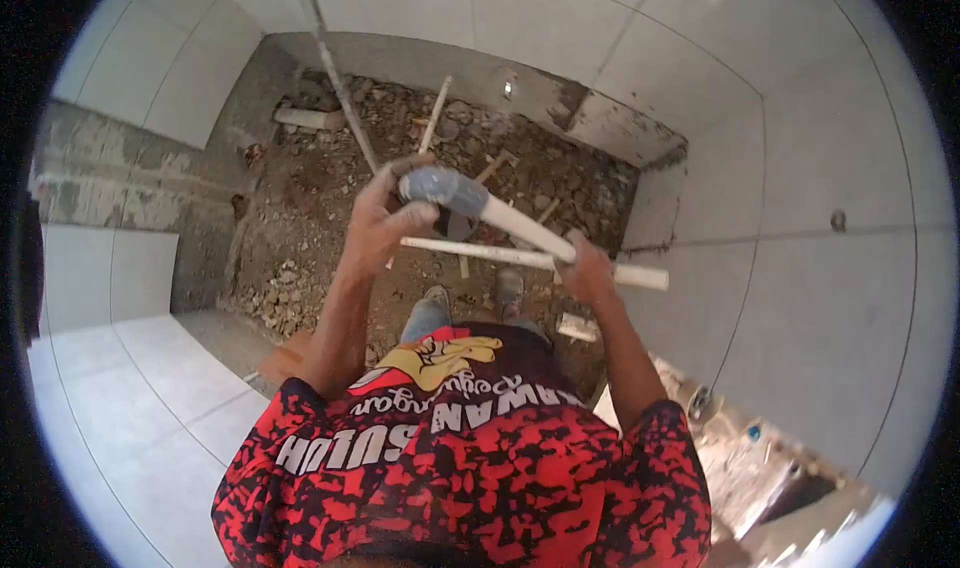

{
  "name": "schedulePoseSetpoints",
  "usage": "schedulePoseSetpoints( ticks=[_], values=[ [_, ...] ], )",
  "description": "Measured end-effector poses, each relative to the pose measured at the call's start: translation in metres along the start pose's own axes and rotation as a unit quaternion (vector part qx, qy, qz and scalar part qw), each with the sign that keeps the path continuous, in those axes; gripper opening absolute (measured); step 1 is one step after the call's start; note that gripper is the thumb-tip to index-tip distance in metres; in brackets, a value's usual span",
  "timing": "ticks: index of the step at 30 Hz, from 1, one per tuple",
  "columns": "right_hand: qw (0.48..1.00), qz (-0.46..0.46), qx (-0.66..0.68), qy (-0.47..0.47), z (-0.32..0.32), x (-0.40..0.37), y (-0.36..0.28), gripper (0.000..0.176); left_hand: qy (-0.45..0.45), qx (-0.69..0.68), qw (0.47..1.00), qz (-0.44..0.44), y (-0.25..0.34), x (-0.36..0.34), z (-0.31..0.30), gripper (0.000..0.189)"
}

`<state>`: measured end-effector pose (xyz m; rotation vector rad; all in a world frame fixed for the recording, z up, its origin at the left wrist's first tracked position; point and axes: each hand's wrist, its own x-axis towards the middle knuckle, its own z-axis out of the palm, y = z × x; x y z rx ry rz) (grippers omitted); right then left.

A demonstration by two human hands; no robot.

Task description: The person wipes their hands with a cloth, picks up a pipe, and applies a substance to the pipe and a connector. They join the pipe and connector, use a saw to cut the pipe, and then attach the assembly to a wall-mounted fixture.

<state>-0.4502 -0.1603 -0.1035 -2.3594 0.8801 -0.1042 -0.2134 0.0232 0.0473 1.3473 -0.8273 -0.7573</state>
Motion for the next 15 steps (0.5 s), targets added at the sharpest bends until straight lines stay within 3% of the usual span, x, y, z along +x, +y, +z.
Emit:
schedulePoseSetpoints(
  ticks=[4, 5, 7, 12, 14, 15],
  values=[
    [0.996, 0.072, -0.004, -0.044, -0.013, -0.002, -0.053, 0.041, 0.017, -0.005, 1.000, -0.002, -0.005, 0.015, -0.034, 0.048],
    [0.996, 0.082, -0.002, -0.030, -0.010, -0.007, -0.056, 0.041, 0.026, -0.039, 0.999, -0.007, -0.008, 0.018, -0.042, 0.045],
    [0.997, -0.019, -0.067, 0.033, -0.001, -0.022, -0.054, 0.040, 0.006, -0.065, 0.998, 0.004, -0.011, 0.024, -0.054, 0.041],
    [0.980, 0.074, -0.184, 0.036, -0.026, -0.086, -0.078, 0.040, -0.042, -0.111, 0.993, 0.028, -0.022, 0.032, -0.066, 0.037],
    [0.950, 0.063, -0.276, 0.135, -0.024, -0.115, -0.082, 0.041, -0.075, -0.117, 0.990, 0.013, -0.026, 0.031, -0.066, 0.036],
    [0.948, 0.084, -0.275, 0.138, -0.027, -0.128, -0.087, 0.041, -0.085, -0.119, 0.989, 0.012, -0.028, 0.031, -0.064, 0.036]
  ],
)
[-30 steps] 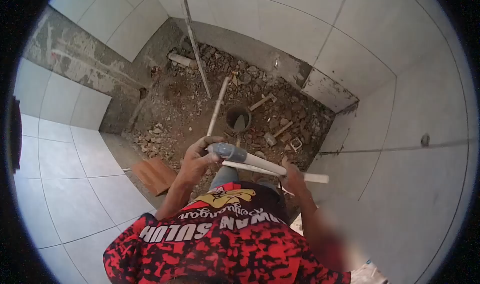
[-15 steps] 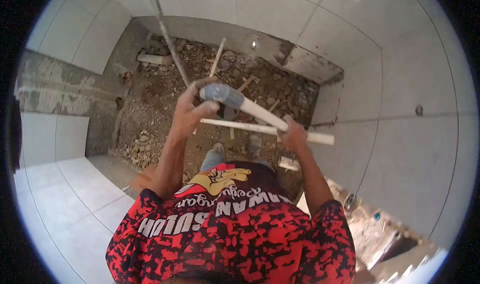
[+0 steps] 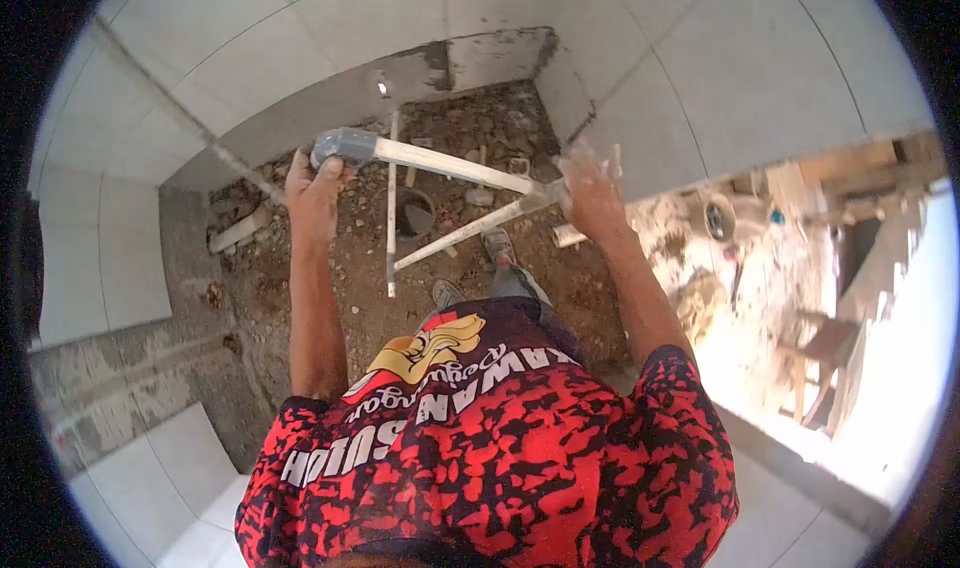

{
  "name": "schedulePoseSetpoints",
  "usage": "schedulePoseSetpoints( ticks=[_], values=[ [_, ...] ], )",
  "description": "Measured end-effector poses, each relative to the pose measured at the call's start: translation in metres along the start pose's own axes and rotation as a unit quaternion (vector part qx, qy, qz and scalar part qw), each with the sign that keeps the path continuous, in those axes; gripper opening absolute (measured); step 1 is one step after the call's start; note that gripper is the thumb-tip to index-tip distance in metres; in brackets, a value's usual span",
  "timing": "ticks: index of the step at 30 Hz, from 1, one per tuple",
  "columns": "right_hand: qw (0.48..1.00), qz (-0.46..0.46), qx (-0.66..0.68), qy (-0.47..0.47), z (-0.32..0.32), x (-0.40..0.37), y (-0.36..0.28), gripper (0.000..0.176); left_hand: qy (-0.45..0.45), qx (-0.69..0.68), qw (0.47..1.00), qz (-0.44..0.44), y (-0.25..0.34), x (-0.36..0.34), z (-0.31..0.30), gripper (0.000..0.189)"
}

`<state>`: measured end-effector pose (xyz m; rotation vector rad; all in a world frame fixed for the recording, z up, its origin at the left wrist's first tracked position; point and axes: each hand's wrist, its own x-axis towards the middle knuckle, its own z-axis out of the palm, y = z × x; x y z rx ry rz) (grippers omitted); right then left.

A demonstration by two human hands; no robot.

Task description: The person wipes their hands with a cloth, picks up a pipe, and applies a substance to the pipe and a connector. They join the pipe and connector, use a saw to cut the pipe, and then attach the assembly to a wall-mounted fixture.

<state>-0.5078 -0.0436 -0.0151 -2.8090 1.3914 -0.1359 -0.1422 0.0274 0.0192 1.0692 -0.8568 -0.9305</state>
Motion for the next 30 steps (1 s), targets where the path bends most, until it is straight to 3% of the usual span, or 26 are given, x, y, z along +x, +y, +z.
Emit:
schedulePoseSetpoints(
  ticks=[2, 3, 4, 5, 6, 7, 8, 9, 10, 14, 16, 17, 23, 25, 27, 28, 30],
  values=[
    [0.977, 0.135, 0.000, 0.164, -0.015, -0.019, 0.000, 0.051, -0.002, 0.004, 1.000, -0.010, 0.002, -0.005, 0.011, 0.038],
    [0.975, 0.147, -0.002, 0.164, -0.018, -0.027, 0.002, 0.051, -0.014, 0.004, 1.000, -0.014, 0.003, -0.009, 0.016, 0.038],
    [0.937, 0.214, 0.127, 0.246, -0.021, -0.036, 0.003, 0.053, -0.005, 0.010, 1.000, -0.015, 0.005, -0.014, 0.020, 0.036],
    [0.869, 0.276, 0.251, 0.325, -0.022, -0.045, 0.007, 0.054, 0.001, 0.017, 1.000, -0.015, 0.008, -0.018, 0.025, 0.035],
    [0.827, 0.330, 0.329, 0.313, 0.006, -0.057, 0.022, 0.056, -0.007, 0.018, 1.000, -0.018, 0.012, -0.024, 0.034, 0.035],
    [0.720, 0.401, 0.490, 0.284, 0.024, -0.068, 0.027, 0.051, -0.001, 0.039, 0.999, -0.014, 0.016, -0.031, 0.044, 0.035],
    [0.577, 0.450, 0.634, 0.250, 0.038, -0.074, 0.023, 0.047, 0.002, 0.062, 0.998, -0.012, 0.018, -0.038, 0.051, 0.035],
    [0.542, 0.432, 0.692, 0.201, 0.046, -0.078, 0.022, 0.033, -0.004, 0.074, 0.997, 0.000, 0.014, -0.042, 0.055, 0.035],
    [0.564, 0.349, 0.722, 0.195, 0.053, -0.082, 0.016, 0.020, -0.007, 0.084, 0.996, 0.012, 0.010, -0.042, 0.055, 0.034],
    [0.338, 0.338, 0.841, 0.254, 0.080, -0.089, 0.022, 0.015, -0.080, 0.140, 0.987, 0.003, 0.027, -0.051, 0.078, 0.035],
    [0.315, 0.345, 0.842, 0.270, 0.063, -0.093, 0.037, 0.016, -0.039, 0.176, 0.984, 0.006, 0.027, -0.048, 0.085, 0.036],
    [0.331, 0.345, 0.833, 0.278, 0.057, -0.070, -0.033, 0.016, -0.053, 0.173, 0.983, 0.025, 0.040, -0.048, 0.014, 0.038],
    [0.312, 0.309, 0.865, 0.243, 0.033, -0.072, -0.051, 0.014, -0.080, 0.297, 0.951, 0.024, 0.094, -0.043, 0.007, 0.041],
    [0.365, 0.294, 0.858, 0.209, 0.017, -0.072, -0.051, 0.012, -0.103, 0.345, 0.933, 0.024, 0.108, -0.039, -0.004, 0.045],
    [0.336, 0.243, 0.877, 0.242, 0.023, -0.067, -0.058, 0.011, -0.177, 0.519, 0.833, 0.073, 0.124, -0.039, 0.000, 0.050],
    [0.357, 0.247, 0.869, 0.237, 0.027, -0.064, -0.061, 0.011, -0.182, 0.518, 0.833, 0.073, 0.132, -0.040, 0.010, 0.050],
    [0.423, 0.275, 0.843, 0.186, 0.018, -0.063, -0.065, 0.012, -0.179, 0.656, 0.711, 0.179, 0.148, -0.062, 0.079, 0.046]
  ],
)
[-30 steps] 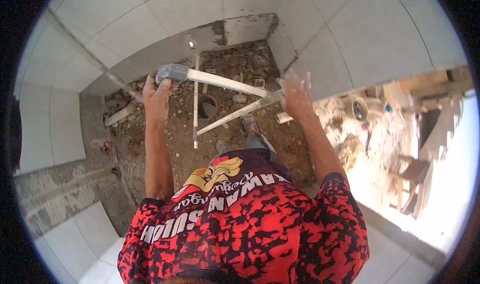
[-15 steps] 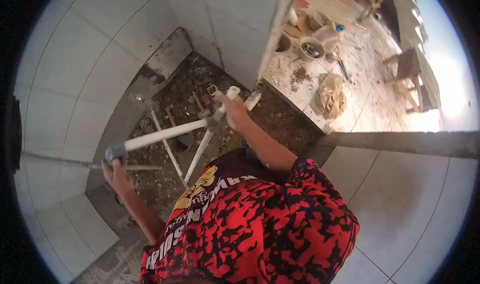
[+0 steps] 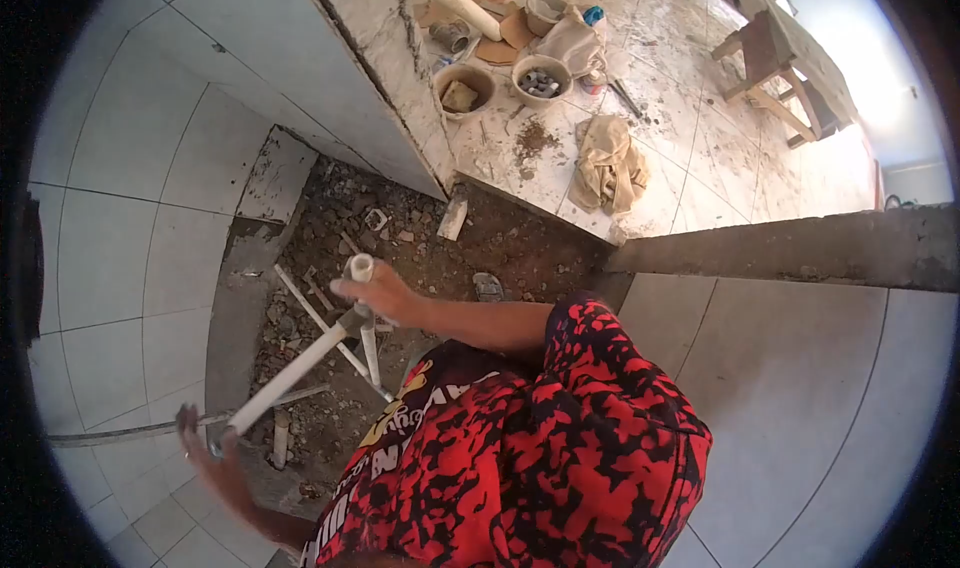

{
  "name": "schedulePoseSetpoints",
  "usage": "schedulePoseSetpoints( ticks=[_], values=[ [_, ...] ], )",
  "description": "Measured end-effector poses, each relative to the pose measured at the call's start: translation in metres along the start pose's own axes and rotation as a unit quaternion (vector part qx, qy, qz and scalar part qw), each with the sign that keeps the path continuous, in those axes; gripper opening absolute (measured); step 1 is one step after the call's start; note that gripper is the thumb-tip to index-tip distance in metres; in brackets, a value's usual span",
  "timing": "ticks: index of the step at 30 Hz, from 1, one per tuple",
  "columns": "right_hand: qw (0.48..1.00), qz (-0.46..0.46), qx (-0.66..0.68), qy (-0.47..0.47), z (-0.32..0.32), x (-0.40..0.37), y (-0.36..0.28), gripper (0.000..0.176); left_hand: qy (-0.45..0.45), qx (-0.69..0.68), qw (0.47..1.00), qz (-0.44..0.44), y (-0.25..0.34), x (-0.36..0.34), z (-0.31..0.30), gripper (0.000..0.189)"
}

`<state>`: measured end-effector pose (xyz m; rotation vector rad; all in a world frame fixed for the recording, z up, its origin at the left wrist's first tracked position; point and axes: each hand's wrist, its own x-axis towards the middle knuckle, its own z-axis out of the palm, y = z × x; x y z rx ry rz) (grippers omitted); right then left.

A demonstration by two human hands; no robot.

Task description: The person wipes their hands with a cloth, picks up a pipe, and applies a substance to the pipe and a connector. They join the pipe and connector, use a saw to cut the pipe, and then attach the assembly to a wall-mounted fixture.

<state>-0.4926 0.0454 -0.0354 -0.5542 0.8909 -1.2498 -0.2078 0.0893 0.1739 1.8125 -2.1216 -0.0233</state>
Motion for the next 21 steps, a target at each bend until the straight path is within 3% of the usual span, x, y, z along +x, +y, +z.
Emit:
schedulePoseSetpoints(
  ticks=[2, 4, 6, 12, 15, 18, 21],
  values=[
    [0.997, -0.010, -0.074, -0.013, 0.015, -0.012, -0.019, 0.017, -0.130, 0.061, 0.988, 0.059, 0.042, 0.010, 0.017, 0.041],
    [0.988, -0.025, -0.151, -0.017, 0.028, -0.016, -0.014, 0.023, -0.242, 0.023, 0.966, 0.085, 0.074, 0.020, 0.061, 0.034],
    [0.977, -0.095, -0.182, -0.048, 0.036, -0.018, -0.005, 0.028, -0.388, 0.079, 0.917, 0.048, 0.084, 0.025, 0.102, 0.031],
    [0.972, -0.103, -0.207, -0.036, 0.053, -0.025, 0.005, 0.028, -0.353, -0.070, 0.926, 0.113, 0.044, 0.015, 0.156, 0.032],
    [0.973, -0.111, -0.199, -0.029, 0.055, -0.029, 0.007, 0.030, -0.404, -0.045, 0.912, 0.055, 0.041, 0.016, 0.154, 0.033],
    [0.976, -0.082, -0.199, -0.025, 0.047, -0.027, 0.007, 0.032, -0.464, -0.084, 0.879, 0.071, 0.022, 0.028, 0.164, 0.035],
    [0.982, -0.025, -0.186, -0.035, 0.034, -0.027, -0.011, 0.032, -0.457, -0.047, 0.880, 0.122, 0.023, 0.035, 0.180, 0.036]
  ],
)
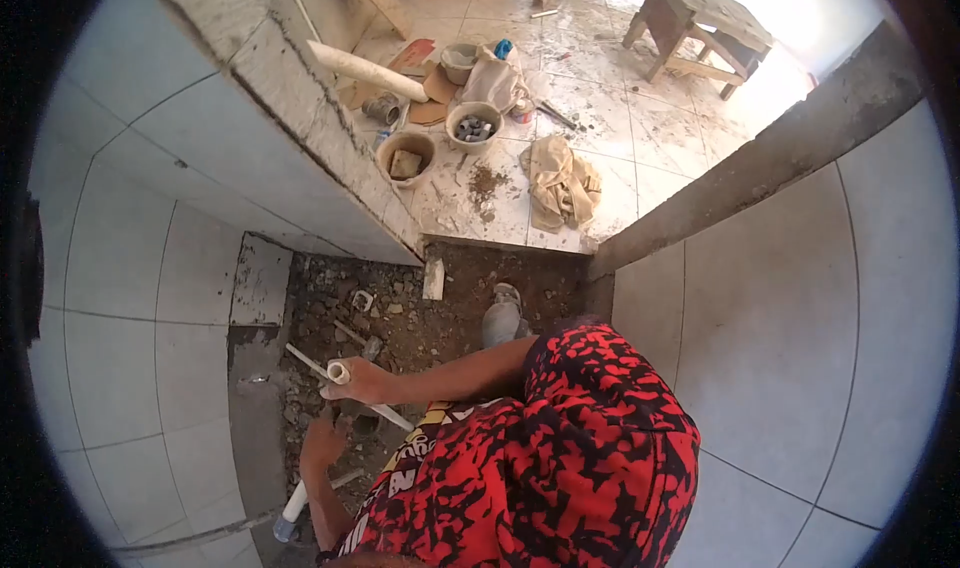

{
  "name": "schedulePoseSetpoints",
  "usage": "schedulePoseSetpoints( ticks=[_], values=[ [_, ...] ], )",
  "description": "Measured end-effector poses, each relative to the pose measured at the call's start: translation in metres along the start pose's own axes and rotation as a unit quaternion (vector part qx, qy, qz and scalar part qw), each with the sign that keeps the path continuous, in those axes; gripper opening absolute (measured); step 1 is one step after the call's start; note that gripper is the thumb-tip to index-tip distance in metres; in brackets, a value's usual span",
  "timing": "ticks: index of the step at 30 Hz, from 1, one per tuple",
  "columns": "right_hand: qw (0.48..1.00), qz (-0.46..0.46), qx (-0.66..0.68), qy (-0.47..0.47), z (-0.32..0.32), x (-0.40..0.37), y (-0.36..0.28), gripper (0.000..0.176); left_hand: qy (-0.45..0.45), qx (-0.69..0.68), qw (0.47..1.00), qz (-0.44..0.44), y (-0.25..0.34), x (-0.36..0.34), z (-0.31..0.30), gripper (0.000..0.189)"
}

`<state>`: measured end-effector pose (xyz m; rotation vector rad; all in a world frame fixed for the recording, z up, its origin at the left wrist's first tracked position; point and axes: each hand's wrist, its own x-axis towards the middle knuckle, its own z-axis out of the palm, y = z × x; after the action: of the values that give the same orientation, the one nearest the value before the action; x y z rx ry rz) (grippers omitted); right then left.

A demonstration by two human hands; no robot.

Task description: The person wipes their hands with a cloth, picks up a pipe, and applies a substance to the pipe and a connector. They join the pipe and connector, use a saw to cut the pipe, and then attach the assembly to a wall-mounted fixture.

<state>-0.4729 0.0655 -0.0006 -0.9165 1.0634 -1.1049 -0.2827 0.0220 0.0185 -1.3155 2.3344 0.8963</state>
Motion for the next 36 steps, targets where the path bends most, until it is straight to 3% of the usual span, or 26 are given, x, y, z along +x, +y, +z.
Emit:
schedulePoseSetpoints(
  ticks=[4, 8, 10, 11, 12, 13, 14, 15, 18, 19, 22, 26, 28, 31, 36],
  values=[
    [0.996, -0.027, -0.067, -0.048, -0.052, 0.016, 0.011, 0.031, -0.025, 0.030, 0.999, -0.031, 0.023, 0.032, 0.005, 0.036],
    [0.964, -0.039, -0.262, 0.010, -0.168, 0.004, 0.023, 0.042, -0.017, 0.005, 0.997, -0.069, 0.028, 0.071, 0.018, 0.037],
    [0.930, 0.038, -0.341, 0.133, -0.248, -0.023, 0.053, 0.037, -0.015, -0.033, 0.994, -0.101, 0.025, 0.090, 0.022, 0.037],
    [0.915, 0.023, -0.352, 0.193, -0.289, -0.046, 0.051, 0.035, -0.005, -0.033, 0.994, -0.107, 0.019, 0.101, 0.024, 0.037],
    [0.907, 0.103, -0.321, 0.252, -0.323, -0.071, 0.037, 0.033, 0.004, -0.032, 0.993, -0.117, 0.017, 0.107, 0.025, 0.037],
    [0.889, 0.057, -0.353, 0.285, -0.363, -0.096, 0.048, 0.031, 0.001, -0.033, 0.991, -0.132, 0.021, 0.113, 0.024, 0.037],
    [0.837, 0.239, -0.353, 0.343, -0.395, -0.117, 0.046, 0.030, -0.006, -0.079, 0.985, -0.155, 0.028, 0.119, 0.018, 0.037],
    [0.799, 0.273, -0.354, 0.403, -0.424, -0.142, 0.041, 0.038, -0.011, -0.126, 0.976, -0.177, 0.037, 0.124, 0.014, 0.037],
    [0.763, 0.214, -0.318, 0.519, -0.512, -0.216, 0.084, 0.028, -0.020, -0.184, 0.960, -0.212, 0.070, 0.133, -0.004, 0.037],
    [0.762, 0.207, -0.281, 0.546, -0.535, -0.231, 0.105, 0.027, -0.017, -0.147, 0.974, -0.171, 0.048, 0.139, 0.007, 0.036],
    [0.773, 0.233, -0.203, 0.554, -0.551, -0.235, 0.077, 0.028, -0.043, -0.154, 0.964, -0.211, 0.083, 0.156, -0.006, 0.036],
    [0.813, 0.221, -0.253, 0.476, -0.563, -0.217, 0.068, 0.031, -0.034, -0.077, 0.982, -0.168, 0.076, 0.183, 0.020, 0.040],
    [0.825, 0.206, -0.276, 0.448, -0.572, -0.211, 0.066, 0.032, -0.052, -0.084, 0.976, -0.192, 0.092, 0.192, 0.019, 0.040],
    [0.822, 0.188, -0.292, 0.451, -0.586, -0.204, 0.067, 0.033, -0.079, -0.101, 0.964, -0.232, 0.143, 0.203, -0.008, 0.040],
    [0.819, 0.227, -0.155, 0.503, -0.610, -0.194, 0.070, 0.031, -0.108, -0.096, 0.961, -0.235, 0.204, 0.236, -0.037, 0.039]
  ],
)
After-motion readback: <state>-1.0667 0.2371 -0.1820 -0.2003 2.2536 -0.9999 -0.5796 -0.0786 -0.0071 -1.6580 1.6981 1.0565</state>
